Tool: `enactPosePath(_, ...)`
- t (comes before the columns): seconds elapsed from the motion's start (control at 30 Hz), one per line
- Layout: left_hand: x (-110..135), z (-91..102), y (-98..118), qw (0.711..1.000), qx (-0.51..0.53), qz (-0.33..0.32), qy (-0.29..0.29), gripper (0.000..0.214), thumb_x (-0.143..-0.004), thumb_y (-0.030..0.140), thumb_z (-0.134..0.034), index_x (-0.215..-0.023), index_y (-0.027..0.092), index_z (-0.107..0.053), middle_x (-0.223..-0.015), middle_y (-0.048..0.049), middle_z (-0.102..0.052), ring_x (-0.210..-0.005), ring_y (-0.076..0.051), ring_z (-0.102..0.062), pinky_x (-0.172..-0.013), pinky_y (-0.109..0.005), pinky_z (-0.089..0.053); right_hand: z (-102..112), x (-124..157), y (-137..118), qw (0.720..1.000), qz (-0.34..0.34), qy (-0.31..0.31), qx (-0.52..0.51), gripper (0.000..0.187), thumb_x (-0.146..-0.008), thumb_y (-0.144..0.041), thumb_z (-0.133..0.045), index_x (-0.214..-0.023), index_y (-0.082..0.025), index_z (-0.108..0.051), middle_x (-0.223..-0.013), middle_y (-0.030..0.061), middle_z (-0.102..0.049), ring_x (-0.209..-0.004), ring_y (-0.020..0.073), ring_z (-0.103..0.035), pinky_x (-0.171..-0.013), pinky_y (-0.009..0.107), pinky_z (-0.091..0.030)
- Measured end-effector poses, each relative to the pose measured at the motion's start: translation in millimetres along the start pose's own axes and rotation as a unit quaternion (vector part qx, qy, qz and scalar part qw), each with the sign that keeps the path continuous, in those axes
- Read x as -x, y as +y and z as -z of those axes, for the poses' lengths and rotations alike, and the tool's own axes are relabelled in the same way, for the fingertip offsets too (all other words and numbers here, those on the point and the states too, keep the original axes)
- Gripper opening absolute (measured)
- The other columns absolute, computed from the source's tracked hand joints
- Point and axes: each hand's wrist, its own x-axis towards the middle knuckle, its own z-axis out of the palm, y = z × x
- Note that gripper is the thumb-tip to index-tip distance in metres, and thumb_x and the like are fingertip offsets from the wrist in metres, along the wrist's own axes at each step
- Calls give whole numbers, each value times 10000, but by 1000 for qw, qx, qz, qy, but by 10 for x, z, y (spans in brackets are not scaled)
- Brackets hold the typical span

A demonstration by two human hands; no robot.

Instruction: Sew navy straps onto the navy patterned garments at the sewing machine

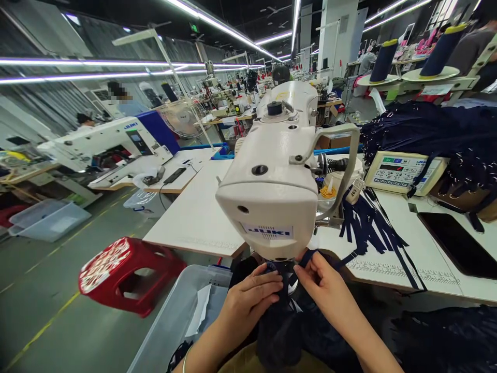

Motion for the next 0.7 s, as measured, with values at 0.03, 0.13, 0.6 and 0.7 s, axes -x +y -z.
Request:
enactPosePath(0.03,1,2,-5,1000,-4,-10,-7,230,-1004,269,-466,-1128,180,-639,-1074,-20,-721,-1061,-107,-655,-1088,-313,-416,-26,6,5,1000,3,5,-2,247,-871,-473,-576,-845,-231,-531,-656,-47,-456,-608,142,-475,-566,262,-421)
enactPosePath(0.13,-2,6,-2,996,-56,-45,-46,231,-999,269,-481,-1159,175,-619,-1103,-26,-706,-1119,-116,-622,-1124,-331,-365,-108,29,1,999,-7,8,-37,242,-870,-464,-577,-844,-230,-522,-661,-43,-462,-613,146,-476,-574,263,-427)
enactPosePath(0.6,-38,41,44,995,-77,-36,-50,209,-992,223,-501,-1169,179,-602,-1092,-28,-703,-1103,-119,-622,-1037,-285,-432,-194,57,-6,988,-67,14,-139,245,-866,-459,-588,-934,-230,-536,-714,-45,-432,-693,151,-465,-652,267,-419)
enactPosePath(0.7,-28,37,30,994,-87,-40,-60,209,-989,220,-510,-1175,185,-598,-1103,-23,-698,-1121,-120,-612,-1040,-287,-424,-206,69,-9,986,-67,12,-149,262,-869,-477,-582,-965,-238,-530,-722,-50,-415,-696,151,-459,-662,264,-416)
